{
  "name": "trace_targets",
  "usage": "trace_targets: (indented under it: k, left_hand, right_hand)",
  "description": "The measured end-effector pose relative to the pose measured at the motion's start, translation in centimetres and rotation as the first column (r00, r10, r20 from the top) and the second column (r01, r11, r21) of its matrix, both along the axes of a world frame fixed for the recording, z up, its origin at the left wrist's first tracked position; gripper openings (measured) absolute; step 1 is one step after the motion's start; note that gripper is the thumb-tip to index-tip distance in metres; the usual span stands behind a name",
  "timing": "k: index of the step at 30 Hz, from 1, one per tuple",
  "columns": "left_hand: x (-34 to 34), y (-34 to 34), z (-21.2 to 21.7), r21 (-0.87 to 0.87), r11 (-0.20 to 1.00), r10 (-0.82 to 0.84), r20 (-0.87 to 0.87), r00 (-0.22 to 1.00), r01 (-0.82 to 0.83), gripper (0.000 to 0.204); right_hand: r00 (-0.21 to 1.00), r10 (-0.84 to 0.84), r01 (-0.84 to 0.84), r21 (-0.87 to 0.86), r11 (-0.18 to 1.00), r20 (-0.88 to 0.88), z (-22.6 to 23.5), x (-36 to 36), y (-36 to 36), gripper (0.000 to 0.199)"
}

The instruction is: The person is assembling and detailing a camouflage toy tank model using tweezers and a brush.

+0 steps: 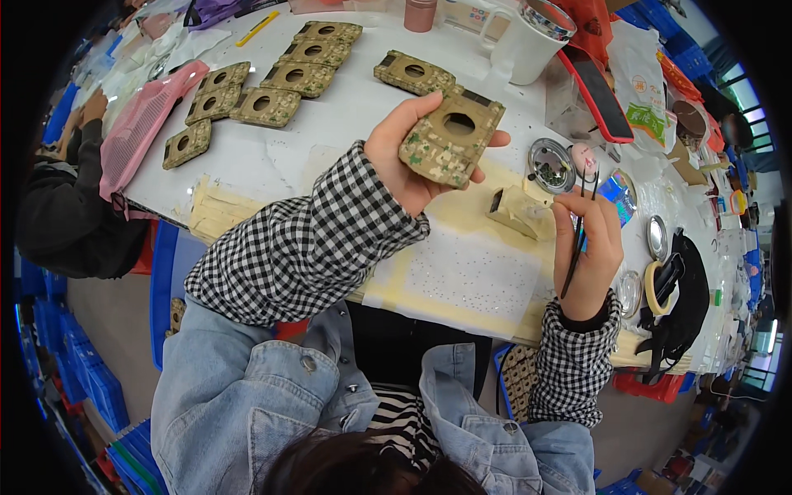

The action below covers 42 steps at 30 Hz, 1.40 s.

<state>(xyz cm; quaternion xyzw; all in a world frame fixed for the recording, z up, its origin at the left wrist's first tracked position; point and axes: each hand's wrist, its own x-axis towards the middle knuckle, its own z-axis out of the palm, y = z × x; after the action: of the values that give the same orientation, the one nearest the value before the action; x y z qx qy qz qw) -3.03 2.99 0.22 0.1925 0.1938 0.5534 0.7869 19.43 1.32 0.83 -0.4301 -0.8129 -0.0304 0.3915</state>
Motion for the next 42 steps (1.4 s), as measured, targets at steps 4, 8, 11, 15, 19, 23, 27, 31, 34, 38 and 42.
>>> trace_targets:
  k: [4, 8, 11, 15, 19, 23, 27, 31, 34, 38, 42]
  left_hand:
    - [-1.0, 0.7, -0.8, 0.077, 0.997, 0.026, -0.012, 1.000, -0.025, 0.050]
    - [-1.7, 1.6, -1.7, 0.158, 0.987, 0.017, -0.001, 1.000, -0.017, 0.051]
    - [-1.3, 2.5, -3.0, 0.168, 0.984, 0.072, -0.039, 0.997, -0.065, 0.051]
    - [-1.7, 2.2, -1.9, 0.047, 0.993, 0.102, 0.097, 0.990, -0.107, 0.046]
    - [-2.2, 2.6, -2.2, 0.094, 0.988, 0.120, 0.039, 0.992, -0.124, 0.044]
    - [-1.9, 2.8, -2.0, 0.061, 0.989, 0.133, 0.015, 0.991, -0.134, 0.042]
    - [-1.9, 2.5, -1.6, 0.048, 0.989, 0.142, -0.018, 0.990, -0.141, 0.042]
    - [-1.8, 2.5, -1.6, 0.073, 0.989, 0.126, -0.015, 0.992, -0.125, 0.042]
    - [-1.8, 2.6, -1.7, 0.061, 0.993, 0.104, -0.005, 0.995, -0.104, 0.042]
    - [-1.9, 2.5, -1.8, 0.049, 0.994, 0.093, 0.009, 0.996, -0.093, 0.042]
    - [-1.6, 2.4, -1.5, 0.034, 0.997, 0.074, 0.040, 0.996, -0.076, 0.041]
  right_hand:
    - [0.997, 0.051, -0.052, 0.016, 0.999, 0.053, -0.1, -0.5, 0.0, 0.018]
    - [0.996, 0.057, -0.060, -0.028, 0.998, -0.071, 0.1, 0.2, -0.6, 0.032]
    - [0.955, 0.144, -0.204, -0.222, 0.953, -0.261, 0.8, -0.8, -2.5, 0.063]
    - [0.867, 0.307, -0.470, -0.436, 0.768, -0.394, 1.1, -2.2, -4.0, 0.063]
    - [0.844, 0.352, -0.533, -0.575, 0.620, -0.404, 0.9, -4.0, -3.0, 0.023]
    - [0.832, 0.412, -0.555, -0.527, 0.644, -0.372, -1.0, -5.4, -1.8, 0.013]
    - [0.816, 0.371, -0.576, -0.570, 0.585, -0.444, -2.5, -5.5, -1.8, 0.012]
    - [0.833, 0.323, -0.550, -0.611, 0.569, -0.449, -2.5, -5.4, -2.0, 0.011]
    - [0.833, 0.289, -0.548, -0.627, 0.554, -0.473, -2.6, -5.4, -2.2, 0.013]
    - [0.830, 0.280, -0.552, -0.636, 0.539, -0.483, -2.7, -5.6, -2.2, 0.013]
    - [0.836, 0.276, -0.543, -0.643, 0.541, -0.474, -2.9, -5.4, -2.2, 0.013]
